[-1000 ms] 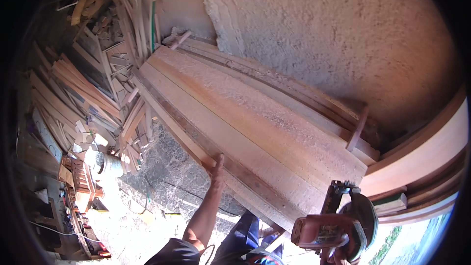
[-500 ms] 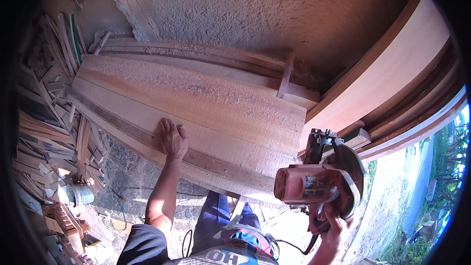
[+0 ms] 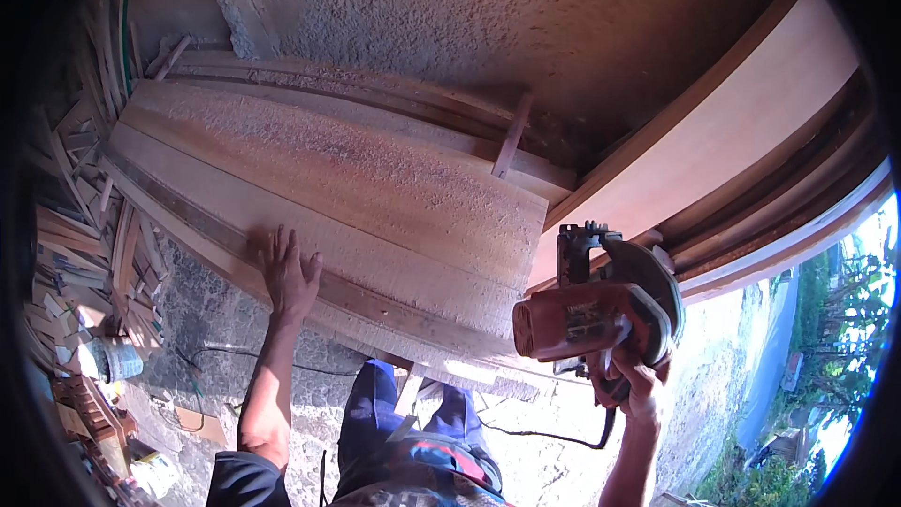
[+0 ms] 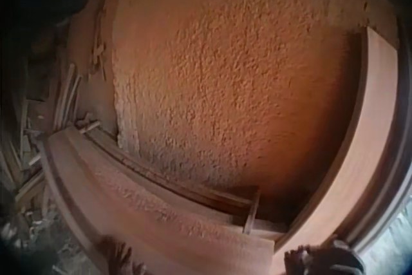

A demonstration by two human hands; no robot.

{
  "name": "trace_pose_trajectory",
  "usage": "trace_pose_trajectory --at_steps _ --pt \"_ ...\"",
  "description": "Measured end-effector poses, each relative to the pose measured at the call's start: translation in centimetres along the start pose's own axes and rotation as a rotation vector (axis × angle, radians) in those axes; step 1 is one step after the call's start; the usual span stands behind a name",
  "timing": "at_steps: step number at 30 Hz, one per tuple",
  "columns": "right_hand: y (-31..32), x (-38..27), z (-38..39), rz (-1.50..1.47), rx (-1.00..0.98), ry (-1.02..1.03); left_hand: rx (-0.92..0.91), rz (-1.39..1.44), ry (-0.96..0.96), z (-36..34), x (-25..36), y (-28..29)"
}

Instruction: The person uses a circular saw to cut along lines on wood planks, moving each plank into position and handling the saw by hand.

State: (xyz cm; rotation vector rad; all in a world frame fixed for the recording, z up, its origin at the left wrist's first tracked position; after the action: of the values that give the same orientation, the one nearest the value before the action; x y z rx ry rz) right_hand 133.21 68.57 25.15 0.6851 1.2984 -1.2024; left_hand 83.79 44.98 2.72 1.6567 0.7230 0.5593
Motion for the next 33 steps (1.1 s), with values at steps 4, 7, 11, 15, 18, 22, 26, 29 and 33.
trace_pose_trajectory --at_steps 4,7,11,15,18,22,26,29,33 --pt "1.3 0.9 -2.2 0.167 -0.171 -0.065 -0.101 -0.044 -0.048 2.1 4.2 1.3" --pt "3.3 2.2 -3.5 0.409 -0.264 -0.048 -0.104 -0.077 -0.011 2.3 4.9 -0.1" --pt "6.1 2.9 -4.4 0.679 -0.497 -0.035 -0.213 -0.155 0.031 1.7 5.5 -0.4" --pt "6.5 3.3 -4.9 0.754 -0.662 -0.064 -0.318 -0.168 0.157 2.0 6.5 -0.1" --pt "5.4 3.0 -4.8 0.771 -0.756 0.000 -0.315 -0.075 0.265 2.8 6.0 -0.9" --pt "5.7 4.4 -5.4 0.819 -0.844 0.028 -0.338 0.072 0.433 4.0 5.5 -0.9" --pt "4.9 4.1 -5.2 0.786 -0.872 0.043 -0.414 0.117 0.577 4.1 6.1 0.6" --pt "4.4 4.4 -5.1 0.797 -0.901 0.036 -0.431 0.133 0.654 4.4 6.1 0.7" --pt "5.0 4.9 -5.7 0.834 -0.919 0.033 -0.305 0.245 0.738 4.0 6.7 0.9"
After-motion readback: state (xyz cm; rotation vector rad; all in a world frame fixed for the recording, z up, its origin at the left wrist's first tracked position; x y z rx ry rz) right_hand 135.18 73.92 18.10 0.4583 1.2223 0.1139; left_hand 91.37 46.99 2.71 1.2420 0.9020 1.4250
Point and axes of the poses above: each hand's wrist, its own z-axis away from the middle knuckle, its own y-axis out of the back of the hand, x = y × z, the point moved 6 cm from there along -z, towards the middle knuckle, and after that the axes turned 15 degrees about -z, right-handed, at the moved point
